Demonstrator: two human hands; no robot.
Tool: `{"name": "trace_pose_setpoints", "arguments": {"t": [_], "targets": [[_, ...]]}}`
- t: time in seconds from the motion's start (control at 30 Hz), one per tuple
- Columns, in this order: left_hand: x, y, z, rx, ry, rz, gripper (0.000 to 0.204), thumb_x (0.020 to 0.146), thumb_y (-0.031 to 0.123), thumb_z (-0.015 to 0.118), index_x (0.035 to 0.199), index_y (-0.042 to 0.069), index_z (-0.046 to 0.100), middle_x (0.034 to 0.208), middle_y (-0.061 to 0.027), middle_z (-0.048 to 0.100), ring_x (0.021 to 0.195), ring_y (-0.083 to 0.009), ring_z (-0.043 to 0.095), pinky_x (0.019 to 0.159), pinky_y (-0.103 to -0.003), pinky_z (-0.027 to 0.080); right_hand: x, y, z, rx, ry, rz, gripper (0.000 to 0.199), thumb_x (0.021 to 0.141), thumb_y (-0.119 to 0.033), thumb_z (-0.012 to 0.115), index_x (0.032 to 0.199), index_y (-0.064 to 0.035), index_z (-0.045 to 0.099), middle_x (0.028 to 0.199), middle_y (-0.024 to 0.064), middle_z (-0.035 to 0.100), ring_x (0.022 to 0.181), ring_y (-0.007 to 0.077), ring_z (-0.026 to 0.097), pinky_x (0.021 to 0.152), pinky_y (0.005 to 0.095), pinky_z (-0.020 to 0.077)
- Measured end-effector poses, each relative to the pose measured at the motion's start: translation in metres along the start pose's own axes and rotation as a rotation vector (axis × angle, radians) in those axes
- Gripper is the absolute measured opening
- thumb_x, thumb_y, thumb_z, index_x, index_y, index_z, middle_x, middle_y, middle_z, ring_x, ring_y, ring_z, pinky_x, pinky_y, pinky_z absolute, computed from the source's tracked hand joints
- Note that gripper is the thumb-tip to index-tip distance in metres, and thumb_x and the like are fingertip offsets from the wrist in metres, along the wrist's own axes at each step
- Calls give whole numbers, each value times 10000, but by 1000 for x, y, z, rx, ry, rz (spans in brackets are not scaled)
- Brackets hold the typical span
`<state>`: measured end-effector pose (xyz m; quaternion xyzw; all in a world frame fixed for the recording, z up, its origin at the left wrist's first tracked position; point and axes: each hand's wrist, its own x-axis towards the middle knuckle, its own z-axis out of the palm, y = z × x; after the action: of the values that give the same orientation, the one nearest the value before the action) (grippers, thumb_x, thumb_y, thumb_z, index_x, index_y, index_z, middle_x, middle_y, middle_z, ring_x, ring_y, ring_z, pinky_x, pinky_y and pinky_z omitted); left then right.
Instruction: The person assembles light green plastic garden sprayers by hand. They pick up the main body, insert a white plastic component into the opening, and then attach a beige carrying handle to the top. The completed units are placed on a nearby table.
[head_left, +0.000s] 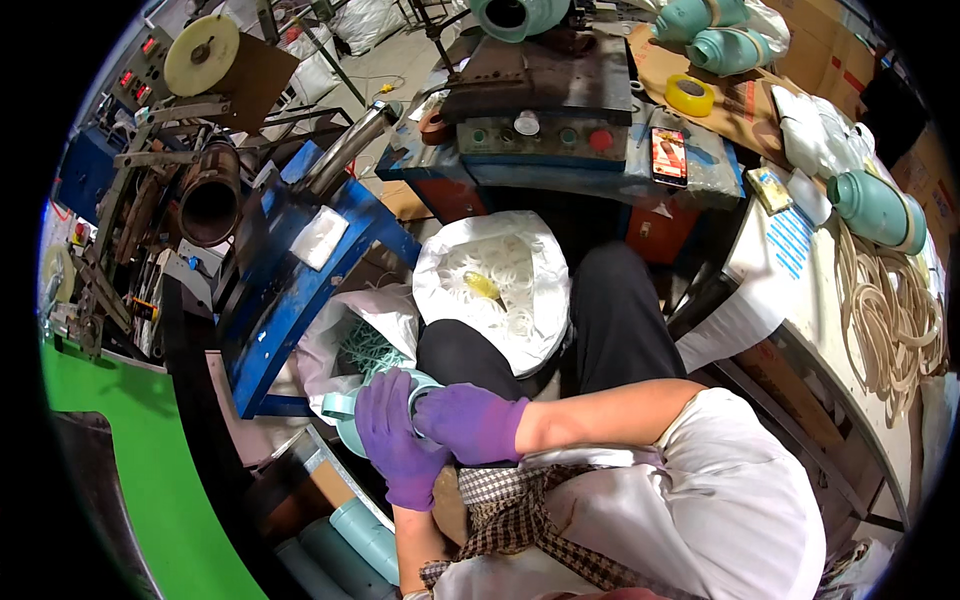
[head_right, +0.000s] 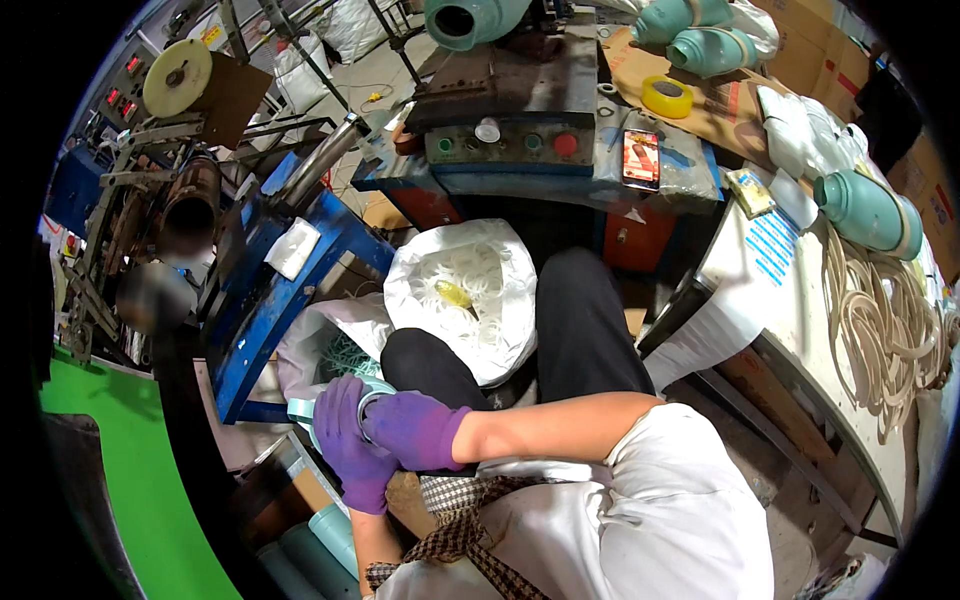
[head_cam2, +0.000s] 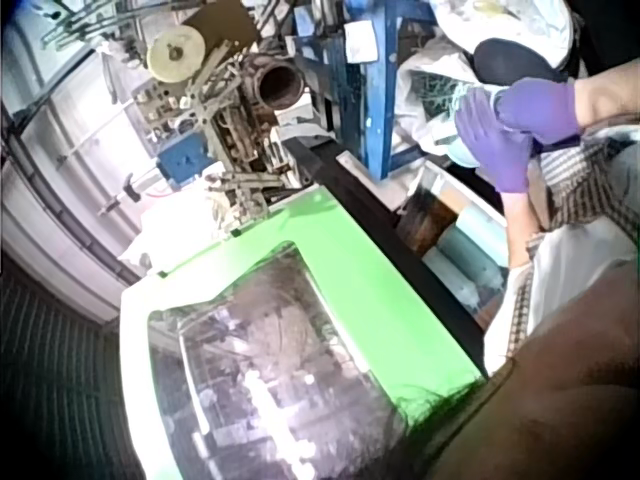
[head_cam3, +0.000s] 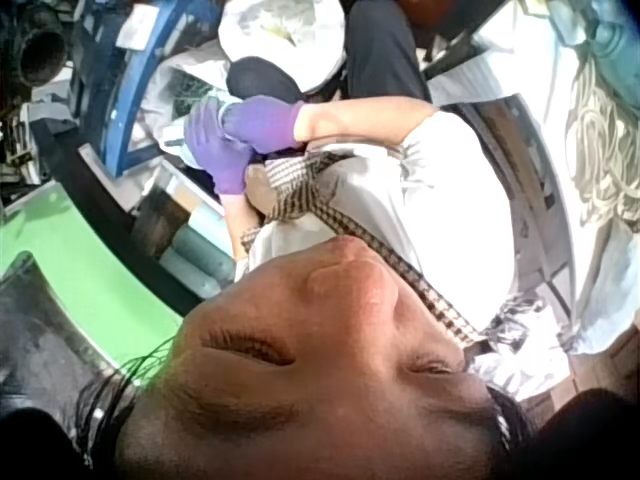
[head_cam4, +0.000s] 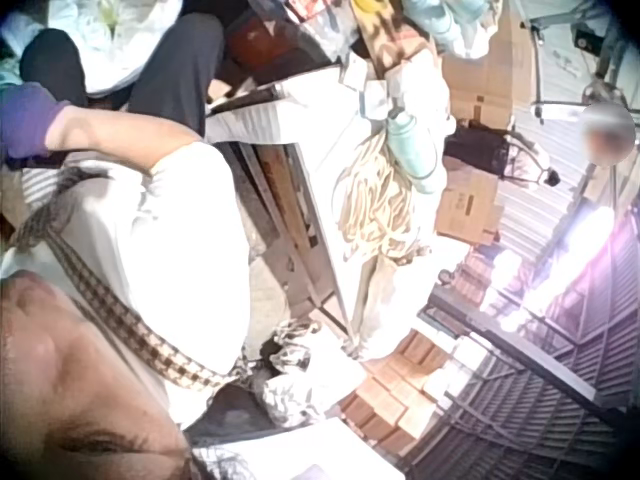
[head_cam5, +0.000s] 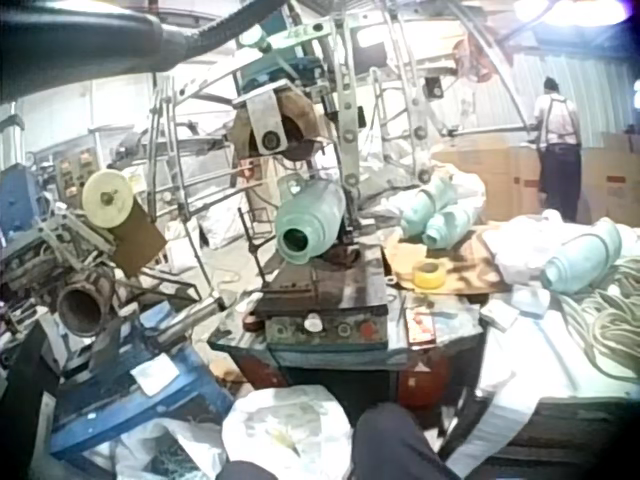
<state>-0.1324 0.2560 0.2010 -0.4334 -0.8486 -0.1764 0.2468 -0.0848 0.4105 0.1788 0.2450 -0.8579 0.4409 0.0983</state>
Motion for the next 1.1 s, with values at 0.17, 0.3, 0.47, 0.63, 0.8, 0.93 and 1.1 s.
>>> {"name": "trace_pose_setpoints", "arguments": {"t": [0.17, 0.3, 0.47, 0.63, 0.8, 0.93, 1.1], "targets": [[14, 5, -11, 21, -73, 181, 486, 780, 388, 776, 1133, 76, 657, 1183, -107, 679, 1151, -350, 627, 1112, -565, 382, -52, 1, -17, 170, 326, -132, 246, 812, -75, 694, 1055, -62, 724, 1050, 197, 684, 967, 358, 674, 775, 426, 564], [-21, 15, -33, 141, -184, 509, 387, 904, 369, 667, 1177, 95, 652, 1223, -40, 663, 1183, -227, 620, 1087, -544, 406, -180, 8, -143, -242, 651, 93, 236, 828, -82, 773, 1059, -45, 747, 1084, 128, 700, 1072, 319, 647, 906, 391, 535], [-39, 45, -19, 234, -415, 1146, 392, 955, 162, 562, 1345, 125, 578, 1364, 29, 599, 1309, -129, 538, 1104, -339, 422, -377, 54, -244, -880, 1111, 692, 258, 836, -114, 772, 1084, -48, 751, 1083, 123, 722, 1034, 274, 675, 926, 368, 522], [-62, 40, 16, 588, -375, 1439, 508, 1026, 70, 421, 1531, 127, 392, 1540, -30, 418, 1418, -130, 403, 1162, -272, 366, -437, 113, -250, -891, 1059, 1058, 283, 807, -190, 776, 1052, -48, 767, 1069, 134, 716, 1010, 293, 668, 939, 382, 509], [-87, 34, 29, -811, -1154, 315, 479, 1070, 154, 384, 1547, 109, 379, 1510, -60, 468, 1368, -158, 462, 1162, -274, 358, -434, 118, -252, -819, 1158, 1067, 181, 807, -166, 790, 943, -47, 776, 997, 113, 718, 921, 264, 686, 863, 367, 533], [-50, 50, 5, -1157, -1329, -225, 441, 1068, 133, 421, 1495, 26, 445, 1416, -140, 579, 1255, -258, 596, 1109, -304, 440, -404, 102, -242, -1293, 1033, 704, 113, 789, -80, 811, 874, -49, 743, 969, 92, 649, 929, 248, 649, 853, 365, 507], [-55, 48, 9, -1035, -1111, 108, 454, 1067, 242, 436, 1495, 101, 486, 1457, -148, 552, 1279, -247, 580, 1082, -330, 424, -202, 59, -189, -198, 1025, 437, 74, 896, -72, 686, 943, -20, 710, 1036, 104, 634, 1029, 242, 607, 937, 344, 461]]}}
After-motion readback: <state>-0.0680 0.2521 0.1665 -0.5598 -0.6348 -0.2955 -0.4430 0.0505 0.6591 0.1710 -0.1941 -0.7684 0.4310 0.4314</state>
